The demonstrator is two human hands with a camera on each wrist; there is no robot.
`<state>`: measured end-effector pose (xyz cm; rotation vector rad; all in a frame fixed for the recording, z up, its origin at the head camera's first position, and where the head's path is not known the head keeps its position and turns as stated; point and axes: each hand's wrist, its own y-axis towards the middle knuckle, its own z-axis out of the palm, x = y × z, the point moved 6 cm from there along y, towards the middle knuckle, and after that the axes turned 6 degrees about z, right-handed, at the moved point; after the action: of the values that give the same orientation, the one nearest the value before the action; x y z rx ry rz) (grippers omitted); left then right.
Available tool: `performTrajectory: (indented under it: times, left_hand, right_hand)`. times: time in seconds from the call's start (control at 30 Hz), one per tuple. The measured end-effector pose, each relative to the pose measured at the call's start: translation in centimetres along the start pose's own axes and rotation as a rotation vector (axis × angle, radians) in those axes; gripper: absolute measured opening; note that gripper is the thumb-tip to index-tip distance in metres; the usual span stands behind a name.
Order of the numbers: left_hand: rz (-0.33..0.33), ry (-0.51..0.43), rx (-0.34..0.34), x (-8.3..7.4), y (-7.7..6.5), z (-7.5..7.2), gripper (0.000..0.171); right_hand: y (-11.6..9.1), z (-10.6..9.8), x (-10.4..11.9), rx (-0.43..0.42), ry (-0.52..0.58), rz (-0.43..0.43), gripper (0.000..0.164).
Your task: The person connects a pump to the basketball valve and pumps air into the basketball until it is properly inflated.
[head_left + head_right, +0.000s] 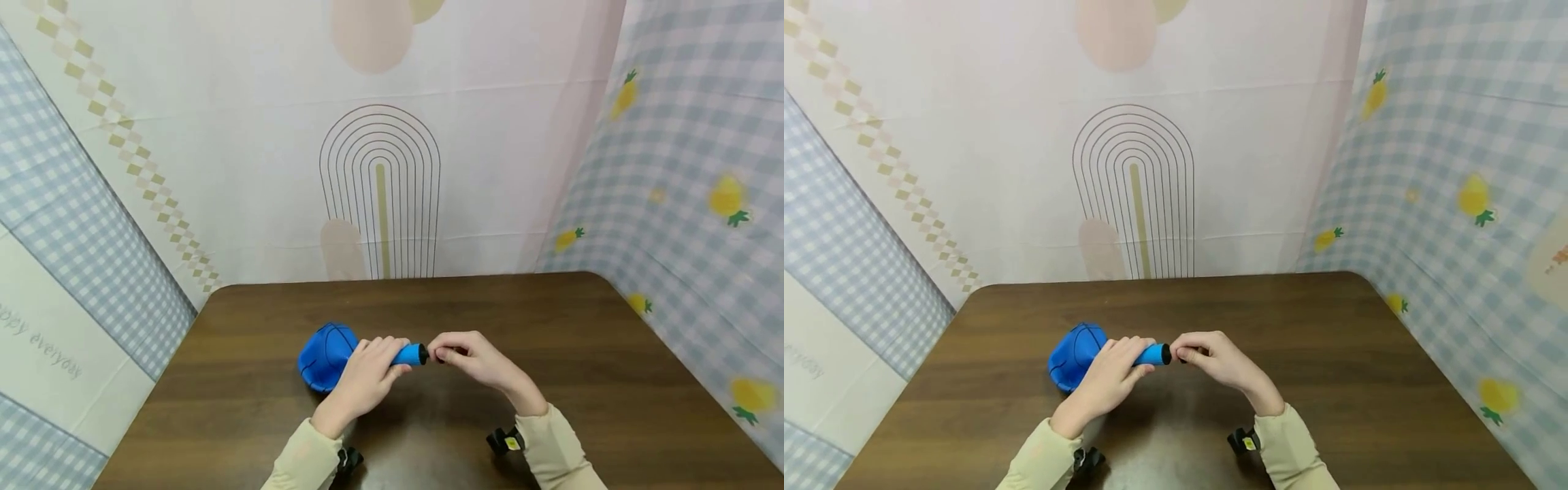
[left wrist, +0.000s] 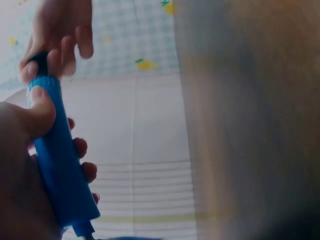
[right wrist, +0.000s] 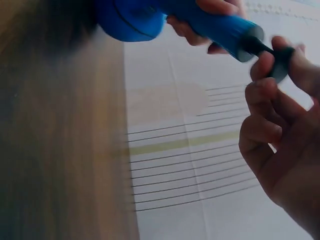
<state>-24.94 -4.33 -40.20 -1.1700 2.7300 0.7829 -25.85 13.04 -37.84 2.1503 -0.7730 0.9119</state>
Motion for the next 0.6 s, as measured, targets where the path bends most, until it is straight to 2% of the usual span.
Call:
performTrajectory:
  times: [0.1,0.23,0.33,0.43,0.6]
  left_hand:
    - [-0.005,0.004,-0.015,0.8,-0.4,-0.6,0.035]
    - [-0.019,-0.005,-0.067,2.1,-0.8,-1.9,0.032]
    - [-0.016,0.008,-0.077,2.5,-0.8,-2.3,0.033]
    - [0.005,0.044,-0.068,2.2,-0.6,-2.0,0.035]
    - [0.056,0.081,-0.068,1.1,-0.4,-1.0,0.039]
  right_hand:
    - [-0.7,-1.5,0.3,-0.008,-0.025,0.011,0.014]
    - [-1.9,-4.1,0.9,-0.045,0.001,0.006,0.019]
    - [-2.0,-4.8,1.0,-0.057,0.026,0.004,0.021]
    - [-1.2,-3.4,0.6,-0.042,0.069,0.04,0.019]
    - [0.4,0.5,-0.3,0.011,0.116,0.091,0.019]
